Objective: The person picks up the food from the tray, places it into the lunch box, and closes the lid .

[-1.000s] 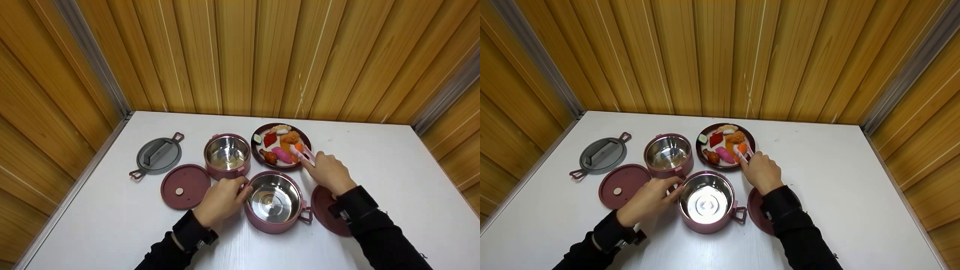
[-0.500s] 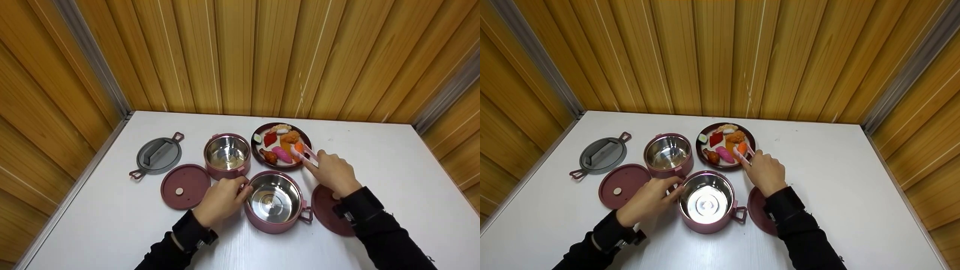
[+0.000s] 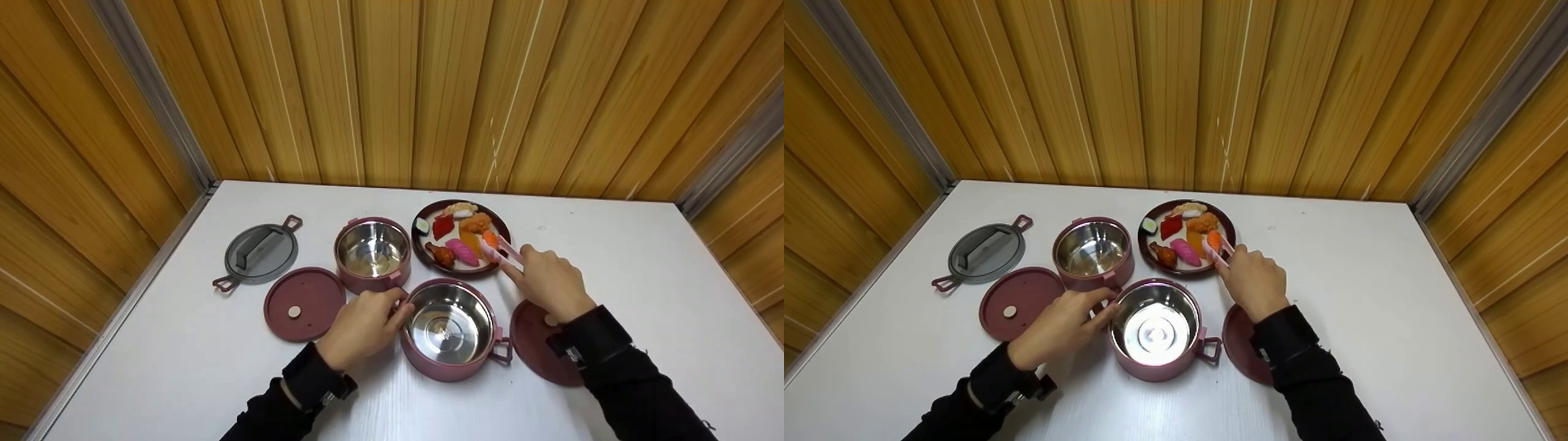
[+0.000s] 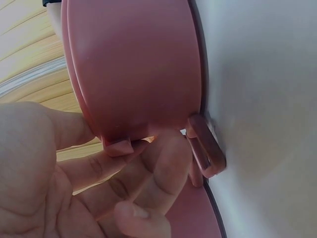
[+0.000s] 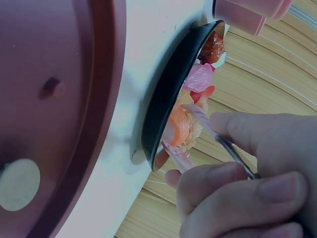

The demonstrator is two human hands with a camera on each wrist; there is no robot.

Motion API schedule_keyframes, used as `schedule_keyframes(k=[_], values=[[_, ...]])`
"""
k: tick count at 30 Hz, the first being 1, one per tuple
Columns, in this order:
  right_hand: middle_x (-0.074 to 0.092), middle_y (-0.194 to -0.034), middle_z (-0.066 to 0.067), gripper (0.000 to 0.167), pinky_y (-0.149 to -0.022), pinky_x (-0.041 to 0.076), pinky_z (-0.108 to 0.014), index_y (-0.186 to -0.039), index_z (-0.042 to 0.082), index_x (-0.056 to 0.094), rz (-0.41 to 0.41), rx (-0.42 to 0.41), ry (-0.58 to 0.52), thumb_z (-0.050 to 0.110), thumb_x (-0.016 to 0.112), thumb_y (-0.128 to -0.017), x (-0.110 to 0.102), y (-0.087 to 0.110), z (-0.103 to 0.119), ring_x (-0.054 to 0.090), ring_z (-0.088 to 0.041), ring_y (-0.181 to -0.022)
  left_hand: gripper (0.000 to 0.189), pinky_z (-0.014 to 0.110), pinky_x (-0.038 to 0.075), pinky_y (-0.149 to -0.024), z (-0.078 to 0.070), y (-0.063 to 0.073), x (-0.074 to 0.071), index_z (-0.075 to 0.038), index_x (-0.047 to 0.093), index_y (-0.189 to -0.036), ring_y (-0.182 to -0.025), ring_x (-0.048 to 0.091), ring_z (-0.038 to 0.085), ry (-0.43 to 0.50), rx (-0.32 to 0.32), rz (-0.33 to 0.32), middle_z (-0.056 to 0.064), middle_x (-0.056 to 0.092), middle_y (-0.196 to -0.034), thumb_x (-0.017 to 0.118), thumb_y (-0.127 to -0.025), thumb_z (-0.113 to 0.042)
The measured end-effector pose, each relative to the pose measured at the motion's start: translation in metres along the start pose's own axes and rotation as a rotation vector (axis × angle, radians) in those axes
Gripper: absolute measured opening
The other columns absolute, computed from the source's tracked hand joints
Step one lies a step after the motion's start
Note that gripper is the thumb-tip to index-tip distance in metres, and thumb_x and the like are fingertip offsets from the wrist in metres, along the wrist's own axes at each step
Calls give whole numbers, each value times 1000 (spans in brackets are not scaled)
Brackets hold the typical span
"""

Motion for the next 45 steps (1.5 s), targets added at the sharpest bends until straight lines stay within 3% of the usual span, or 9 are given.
schedule_keyframes(k=[8,15,33,45], values=[[68,-87,-29,53,-58,52,-58,-109,-3,63,-48,-19,16,50,61,-111,-7,3,0,68,-49,-76,23,41,56,-65,2,-1,1,-11,76,-106,-74,68,18,-3,-8,6,2,69,-81,67,-112,-31],[70,-95,-36,57,-63,55,-64,-115,-6,63,-65,4,18,50,61,-111,-6,4,0,70,-56,-83,22,40,56,-66,2,0,2,-12,77,-108,-74,68,18,-1,-9,9,1,70,-82,67,-111,-31],[71,-96,-40,61,-70,59,-69,-112,-12,63,-123,13,50,49,60,-112,1,-4,11,72,-61,-88,20,42,56,-66,0,1,1,-10,77,-109,-75,68,18,-6,0,-3,3,73,-85,67,-111,-29],[70,-88,-37,46,-63,57,-67,-103,-10,61,-174,-30,76,35,64,-111,-2,-5,12,70,-57,-76,22,38,56,-67,3,-2,3,-11,77,-110,-74,66,16,0,-15,20,1,70,-84,66,-112,-31]])
Point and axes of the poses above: each hand's wrist, its own y-axis away from the middle knuckle, its own x-axis out of the palm, z = x × y, the point moved 8 cm from there along -y, towards the middle knuckle
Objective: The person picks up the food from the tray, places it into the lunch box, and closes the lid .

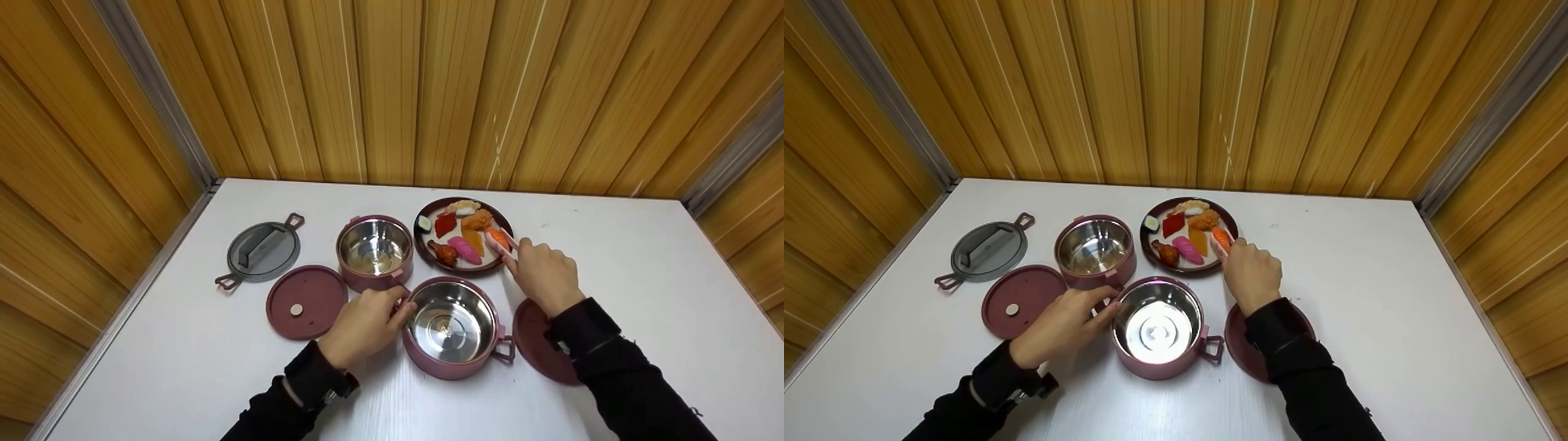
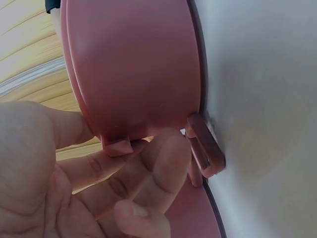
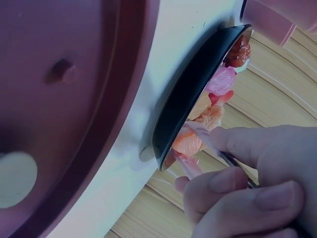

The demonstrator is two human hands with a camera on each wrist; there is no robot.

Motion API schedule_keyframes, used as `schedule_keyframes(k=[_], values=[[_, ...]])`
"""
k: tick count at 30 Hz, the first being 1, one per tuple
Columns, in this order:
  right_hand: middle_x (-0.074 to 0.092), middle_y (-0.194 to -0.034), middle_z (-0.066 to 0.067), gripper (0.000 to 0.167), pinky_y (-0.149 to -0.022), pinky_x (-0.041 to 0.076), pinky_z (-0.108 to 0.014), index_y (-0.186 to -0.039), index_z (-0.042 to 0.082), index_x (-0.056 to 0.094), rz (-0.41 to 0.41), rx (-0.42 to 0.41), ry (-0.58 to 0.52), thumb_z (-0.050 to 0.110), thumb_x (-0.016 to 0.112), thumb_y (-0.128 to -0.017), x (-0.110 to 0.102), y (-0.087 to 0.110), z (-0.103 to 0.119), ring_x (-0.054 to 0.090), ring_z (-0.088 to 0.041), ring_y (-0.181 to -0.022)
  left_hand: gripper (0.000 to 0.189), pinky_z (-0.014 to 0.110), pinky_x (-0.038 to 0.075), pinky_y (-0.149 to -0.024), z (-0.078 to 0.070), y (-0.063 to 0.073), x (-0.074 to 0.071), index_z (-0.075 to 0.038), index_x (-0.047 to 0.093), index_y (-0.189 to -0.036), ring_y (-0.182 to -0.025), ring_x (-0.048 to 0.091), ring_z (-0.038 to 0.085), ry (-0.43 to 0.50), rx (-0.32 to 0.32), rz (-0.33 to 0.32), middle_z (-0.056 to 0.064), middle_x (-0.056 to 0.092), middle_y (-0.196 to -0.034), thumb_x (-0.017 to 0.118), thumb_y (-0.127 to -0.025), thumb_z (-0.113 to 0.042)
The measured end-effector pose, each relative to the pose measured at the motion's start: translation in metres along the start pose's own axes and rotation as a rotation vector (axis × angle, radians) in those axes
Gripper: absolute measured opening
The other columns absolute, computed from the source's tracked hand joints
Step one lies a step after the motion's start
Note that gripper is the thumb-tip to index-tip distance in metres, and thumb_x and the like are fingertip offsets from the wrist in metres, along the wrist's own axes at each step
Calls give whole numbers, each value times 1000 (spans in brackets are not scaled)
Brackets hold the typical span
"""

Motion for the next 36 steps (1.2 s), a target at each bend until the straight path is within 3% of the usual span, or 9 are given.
schedule_keyframes(k=[14,30,36], values=[[69,-82,-32,44,-56,55,-62,-93,-6,66,-32,-42,4,35,70,-108,-5,1,-10,69,-51,-69,23,37,54,-64,-2,-1,-1,-12,74,-104,-73,64,17,1,8,-7,0,66,-80,65,-112,-32],[69,-83,-31,44,-54,52,-61,-103,-3,73,-42,-45,-40,40,70,-108,-12,7,-23,69,-51,-70,23,37,54,-65,1,0,1,-13,75,-106,-72,63,16,18,-15,21,-3,62,-78,65,-112,-34],[66,-76,-26,45,-48,47,-52,-100,-2,73,-54,-66,-51,42,69,-109,-18,12,-24,64,-43,-61,24,37,53,-66,2,-1,3,-13,75,-106,-72,62,15,17,-20,27,-3,61,-78,64,-113,-33]])
Point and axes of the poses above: each hand's wrist, its own y-axis away from the middle knuckle, its own x-axis out of the palm, z = x × y, the point moved 8 cm from there along -y, towards the middle knuckle
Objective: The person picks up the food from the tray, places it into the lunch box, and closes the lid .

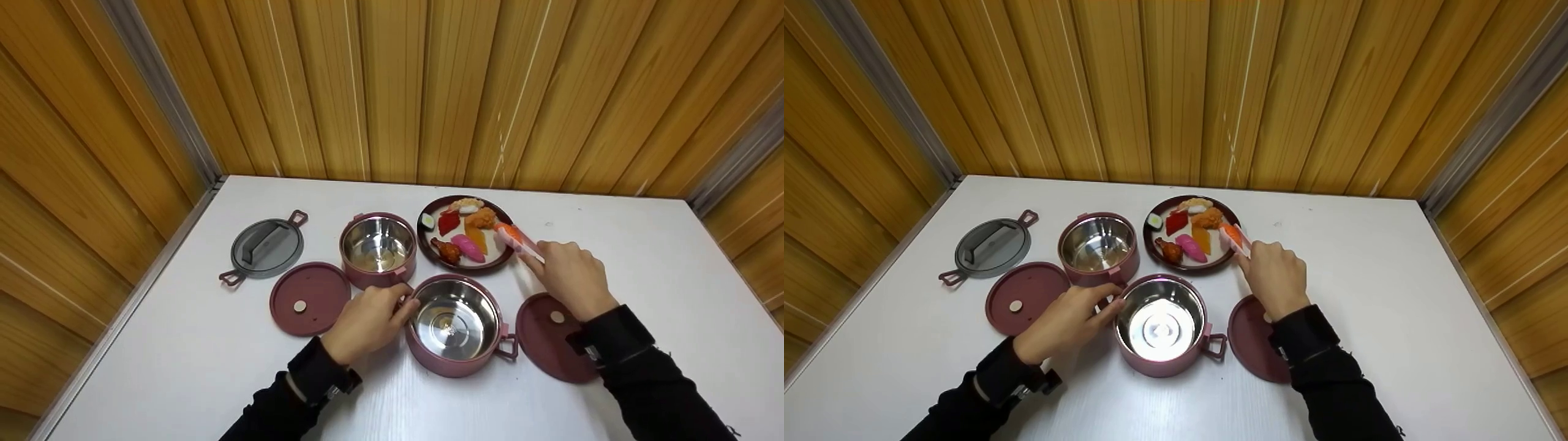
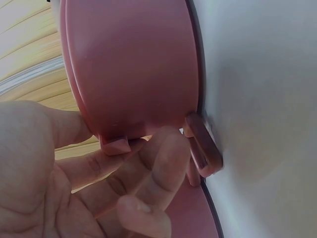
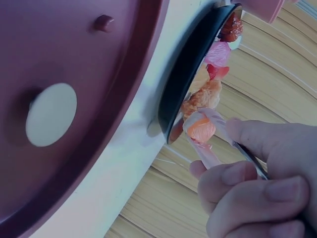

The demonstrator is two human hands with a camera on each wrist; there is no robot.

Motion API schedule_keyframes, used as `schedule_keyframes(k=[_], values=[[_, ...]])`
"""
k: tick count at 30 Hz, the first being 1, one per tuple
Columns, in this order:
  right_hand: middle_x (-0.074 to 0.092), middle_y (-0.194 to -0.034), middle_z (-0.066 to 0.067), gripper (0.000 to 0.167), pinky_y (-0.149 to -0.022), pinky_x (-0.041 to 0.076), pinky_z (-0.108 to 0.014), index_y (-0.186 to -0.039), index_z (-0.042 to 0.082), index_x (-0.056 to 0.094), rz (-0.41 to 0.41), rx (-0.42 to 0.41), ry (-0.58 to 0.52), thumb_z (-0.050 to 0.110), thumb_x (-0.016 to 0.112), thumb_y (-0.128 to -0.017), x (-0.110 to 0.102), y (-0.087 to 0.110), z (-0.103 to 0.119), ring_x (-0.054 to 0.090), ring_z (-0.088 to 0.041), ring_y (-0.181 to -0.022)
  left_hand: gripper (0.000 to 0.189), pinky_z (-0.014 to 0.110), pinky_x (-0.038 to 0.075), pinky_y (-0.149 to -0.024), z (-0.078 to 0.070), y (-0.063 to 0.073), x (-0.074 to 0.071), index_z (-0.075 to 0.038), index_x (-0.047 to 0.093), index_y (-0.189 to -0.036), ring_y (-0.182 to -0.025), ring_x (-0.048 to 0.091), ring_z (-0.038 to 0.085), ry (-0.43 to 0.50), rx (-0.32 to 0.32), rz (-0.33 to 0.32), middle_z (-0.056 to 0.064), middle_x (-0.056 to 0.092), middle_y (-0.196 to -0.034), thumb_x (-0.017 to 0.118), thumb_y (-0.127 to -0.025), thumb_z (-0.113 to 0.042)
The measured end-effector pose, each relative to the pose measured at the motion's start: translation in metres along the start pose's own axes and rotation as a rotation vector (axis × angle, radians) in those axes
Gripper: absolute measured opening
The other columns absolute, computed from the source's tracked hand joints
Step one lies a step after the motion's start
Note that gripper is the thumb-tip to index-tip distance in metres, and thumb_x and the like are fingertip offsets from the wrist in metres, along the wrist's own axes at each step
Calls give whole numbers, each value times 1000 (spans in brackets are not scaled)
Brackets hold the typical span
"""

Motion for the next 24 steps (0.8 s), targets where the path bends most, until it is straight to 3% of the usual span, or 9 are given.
schedule_keyframes(k=[11,19,24], values=[[62,-74,-17,46,-50,43,-45,-107,4,74,40,16,-50,49,64,-111,-9,9,3,61,-36,-63,22,38,53,-65,0,1,-2,-13,73,-103,-72,63,16,12,17,-24,-2,62,-79,65,-113,-32],[59,-72,-13,50,-53,42,-43,-129,4,76,58,8,-66,49,63,-112,-17,19,8,57,-32,-65,22,36,54,-66,0,0,-2,-14,74,-104,-72,62,15,32,21,-17,-4,61,-78,65,-113,-31],[51,-67,-6,43,-53,39,-41,-116,9,74,54,-12,-75,50,63,-112,-23,27,13,56,-29,-65,21,36,53,-66,-1,0,-1,-13,73,-103,-71,61,14,30,26,-17,-4,59,-77,65,-113,-30]])
Point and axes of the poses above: each hand's wrist, its own y-axis away from the middle knuckle, its own x-axis out of the palm, z = x × y, the point moved 8 cm from there along -y, towards the middle knuckle
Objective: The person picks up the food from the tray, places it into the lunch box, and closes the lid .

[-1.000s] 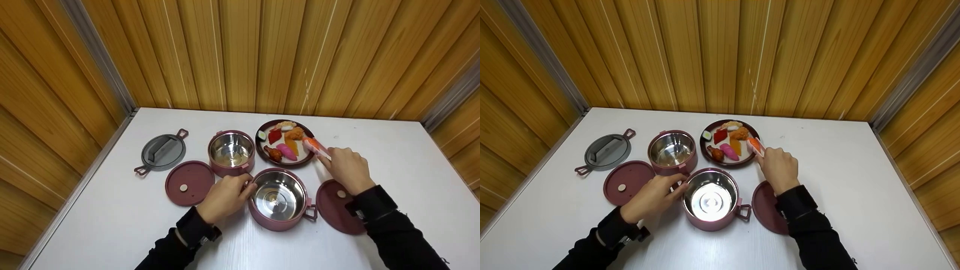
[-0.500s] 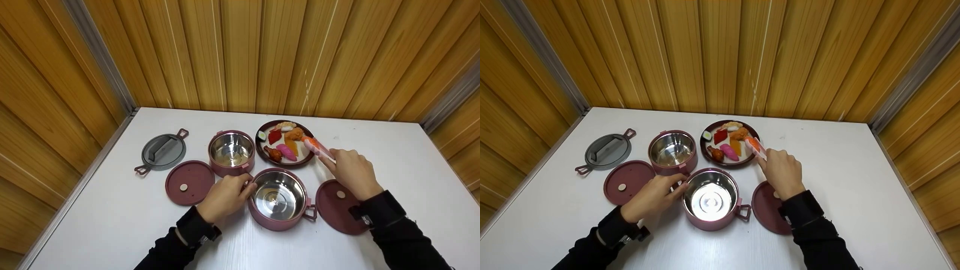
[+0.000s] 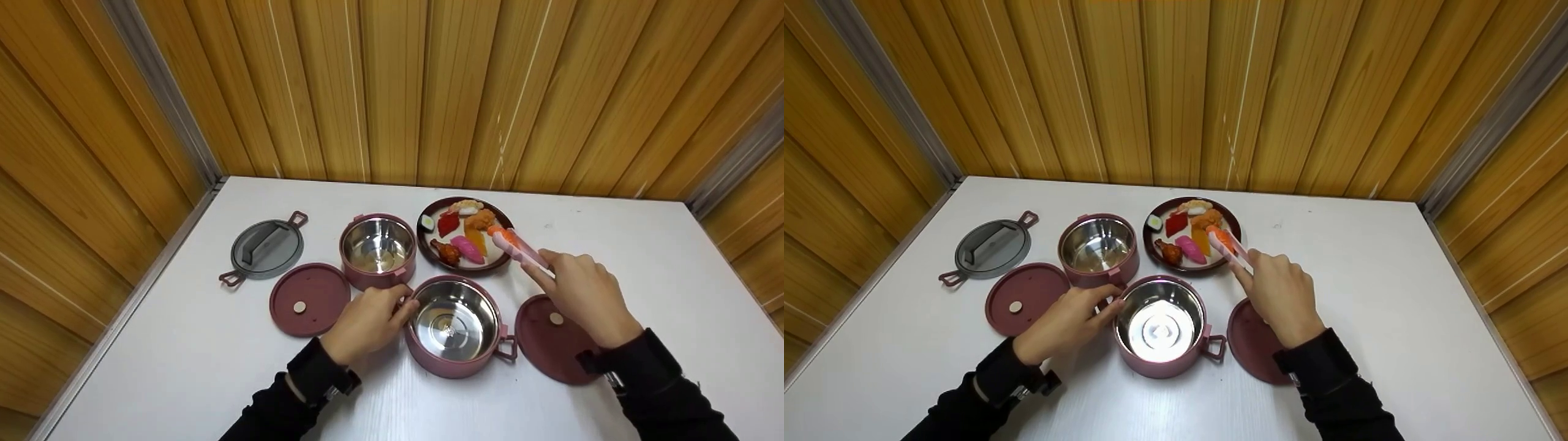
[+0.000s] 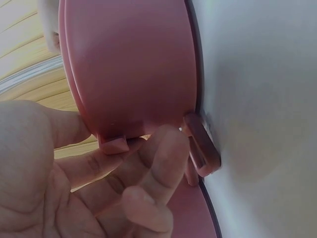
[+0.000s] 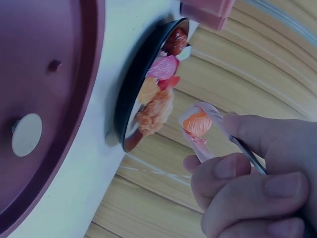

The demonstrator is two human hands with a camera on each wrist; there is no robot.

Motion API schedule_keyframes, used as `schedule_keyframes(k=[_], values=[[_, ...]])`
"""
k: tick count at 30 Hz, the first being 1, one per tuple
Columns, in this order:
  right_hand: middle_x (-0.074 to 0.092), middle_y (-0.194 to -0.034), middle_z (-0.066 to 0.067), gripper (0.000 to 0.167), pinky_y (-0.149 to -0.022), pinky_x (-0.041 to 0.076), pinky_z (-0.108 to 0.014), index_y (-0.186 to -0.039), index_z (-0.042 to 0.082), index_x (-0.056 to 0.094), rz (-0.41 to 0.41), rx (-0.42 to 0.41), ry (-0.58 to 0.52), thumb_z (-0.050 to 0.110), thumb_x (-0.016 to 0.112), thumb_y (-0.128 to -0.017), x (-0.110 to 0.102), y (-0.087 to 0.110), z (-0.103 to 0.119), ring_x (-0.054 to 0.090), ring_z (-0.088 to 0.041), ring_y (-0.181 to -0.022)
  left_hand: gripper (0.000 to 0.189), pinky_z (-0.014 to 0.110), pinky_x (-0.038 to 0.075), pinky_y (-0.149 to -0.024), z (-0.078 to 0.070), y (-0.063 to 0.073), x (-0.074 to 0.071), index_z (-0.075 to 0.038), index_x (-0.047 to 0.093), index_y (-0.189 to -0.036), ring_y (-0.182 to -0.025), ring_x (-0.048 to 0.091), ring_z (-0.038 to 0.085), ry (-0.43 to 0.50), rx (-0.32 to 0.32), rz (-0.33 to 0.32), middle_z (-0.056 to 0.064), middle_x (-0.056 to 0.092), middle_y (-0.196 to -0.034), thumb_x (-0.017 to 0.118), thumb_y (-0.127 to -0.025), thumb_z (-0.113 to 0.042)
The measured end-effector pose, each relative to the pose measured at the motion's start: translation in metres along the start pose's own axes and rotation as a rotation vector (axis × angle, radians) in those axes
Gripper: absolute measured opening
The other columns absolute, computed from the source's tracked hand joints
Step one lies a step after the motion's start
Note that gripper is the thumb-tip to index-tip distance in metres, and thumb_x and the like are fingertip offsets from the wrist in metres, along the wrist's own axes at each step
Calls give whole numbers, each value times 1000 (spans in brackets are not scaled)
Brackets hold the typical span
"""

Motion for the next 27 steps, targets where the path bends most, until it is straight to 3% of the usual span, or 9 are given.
schedule_keyframes(k=[6,11,17,27], values=[[43,-63,0,38,-53,37,-39,-109,14,73,-10,-29,-10,51,64,-111,-6,12,10,53,-26,-63,22,35,53,-65,-1,0,0,-13,72,-103,-71,60,14,1,4,1,-5,57,-76,64,-113,-30],[51,-60,4,37,-52,34,-36,-118,17,77,2,-40,-44,51,64,-111,-8,22,19,53,-19,-58,22,35,53,-66,-2,1,0,-11,73,-104,-71,61,14,5,18,-4,-4,60,-77,64,-113,-29],[43,-63,5,43,-51,31,-32,-135,14,79,30,-57,-77,47,67,-110,-9,36,33,43,-15,-57,23,34,53,-67,-2,2,-1,-10,75,-107,-73,61,13,4,21,-8,-3,63,-79,64,-113,-29],[43,-62,7,46,-52,32,-29,-136,13,80,99,-113,-75,48,71,-107,-2,50,58,45,-12,-59,24,34,54,-68,-1,1,0,-11,76,-108,-73,61,12,3,16,-1,-4,63,-79,63,-114,-31]])
Point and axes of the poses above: each hand's wrist, its own y-axis away from the middle knuckle, its own x-axis out of the palm, z = x × y, the point moved 8 cm from there along -y, towards the middle knuckle
